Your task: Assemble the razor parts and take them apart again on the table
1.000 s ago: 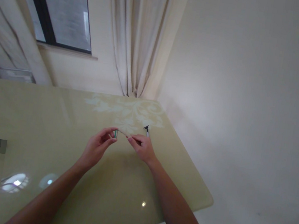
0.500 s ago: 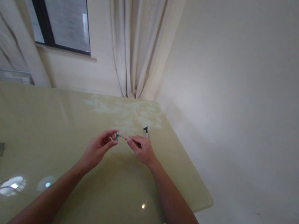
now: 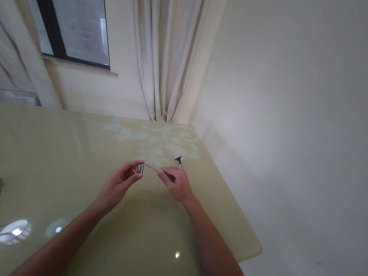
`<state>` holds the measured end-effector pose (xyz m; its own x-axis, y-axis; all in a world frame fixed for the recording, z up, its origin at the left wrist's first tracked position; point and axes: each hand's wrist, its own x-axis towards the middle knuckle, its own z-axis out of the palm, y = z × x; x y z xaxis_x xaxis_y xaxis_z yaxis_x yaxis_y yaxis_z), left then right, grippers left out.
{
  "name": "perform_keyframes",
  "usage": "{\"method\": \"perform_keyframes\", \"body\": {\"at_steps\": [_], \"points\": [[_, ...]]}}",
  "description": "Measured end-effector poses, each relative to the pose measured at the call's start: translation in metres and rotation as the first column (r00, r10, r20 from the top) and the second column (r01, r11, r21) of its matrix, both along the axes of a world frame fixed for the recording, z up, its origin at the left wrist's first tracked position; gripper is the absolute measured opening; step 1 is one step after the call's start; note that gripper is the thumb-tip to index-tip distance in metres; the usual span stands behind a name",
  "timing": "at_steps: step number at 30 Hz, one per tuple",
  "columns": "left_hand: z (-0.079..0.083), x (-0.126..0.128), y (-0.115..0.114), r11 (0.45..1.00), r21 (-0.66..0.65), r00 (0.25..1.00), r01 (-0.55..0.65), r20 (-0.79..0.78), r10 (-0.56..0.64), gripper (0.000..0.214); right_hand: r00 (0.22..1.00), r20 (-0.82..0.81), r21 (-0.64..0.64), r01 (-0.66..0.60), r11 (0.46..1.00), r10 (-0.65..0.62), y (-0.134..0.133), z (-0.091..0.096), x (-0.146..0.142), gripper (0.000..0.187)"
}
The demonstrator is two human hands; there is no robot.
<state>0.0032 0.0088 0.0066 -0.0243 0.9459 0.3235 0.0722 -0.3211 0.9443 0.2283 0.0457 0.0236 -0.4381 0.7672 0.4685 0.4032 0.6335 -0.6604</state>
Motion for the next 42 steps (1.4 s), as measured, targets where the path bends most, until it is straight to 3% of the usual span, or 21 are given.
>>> {"method": "perform_keyframes", "body": {"at_steps": [5, 11, 15, 20, 24, 29, 34, 38, 42], "points": [[-0.001, -0.001, 0.001, 1.000, -0.018, 1.000, 0.016, 0.014, -0.016, 0.044, 0.997, 0.005, -0.040, -0.078, 0.996, 0.079, -0.001, 0.000, 0.000, 0.043], [-0.001, -0.001, 0.000, 1.000, -0.020, 1.000, 0.007, -0.004, -0.007, 0.043, 1.000, -0.002, 0.001, -0.021, 1.000, 0.021, 0.000, 0.001, 0.001, 0.044], [0.002, 0.000, -0.001, 1.000, -0.015, 1.000, 0.001, 0.006, 0.000, 0.045, 0.991, -0.033, -0.087, -0.133, 0.987, 0.130, -0.002, 0.002, -0.001, 0.044], [0.008, 0.000, -0.003, 0.999, 0.011, 0.999, -0.043, -0.002, 0.043, 0.043, 0.996, -0.076, -0.169, -0.065, 0.984, 0.052, -0.001, 0.003, -0.001, 0.046], [0.005, 0.000, -0.002, 1.000, 0.011, 1.000, -0.020, 0.001, 0.020, 0.044, 0.981, -0.103, -0.250, -0.187, 0.950, 0.166, -0.001, 0.000, -0.002, 0.047], [0.004, 0.000, -0.002, 1.000, 0.018, 1.000, -0.015, 0.010, 0.015, 0.042, 0.988, -0.121, -0.254, -0.128, 0.959, 0.100, 0.000, -0.001, -0.002, 0.048], [0.006, 0.000, -0.003, 1.000, 0.019, 1.000, -0.025, 0.014, 0.025, 0.043, 0.984, -0.103, -0.286, -0.169, 0.943, 0.145, -0.001, 0.001, -0.002, 0.050], [0.009, 0.000, -0.004, 0.999, 0.016, 0.999, -0.034, 0.011, 0.034, 0.042, 0.991, -0.115, -0.253, -0.099, 0.962, 0.072, 0.000, 0.001, -0.001, 0.051], [0.010, 0.001, -0.004, 1.000, 0.012, 1.000, -0.024, 0.012, 0.023, 0.042, 0.978, -0.131, -0.320, -0.199, 0.926, 0.164, 0.001, -0.001, -0.001, 0.051]]}}
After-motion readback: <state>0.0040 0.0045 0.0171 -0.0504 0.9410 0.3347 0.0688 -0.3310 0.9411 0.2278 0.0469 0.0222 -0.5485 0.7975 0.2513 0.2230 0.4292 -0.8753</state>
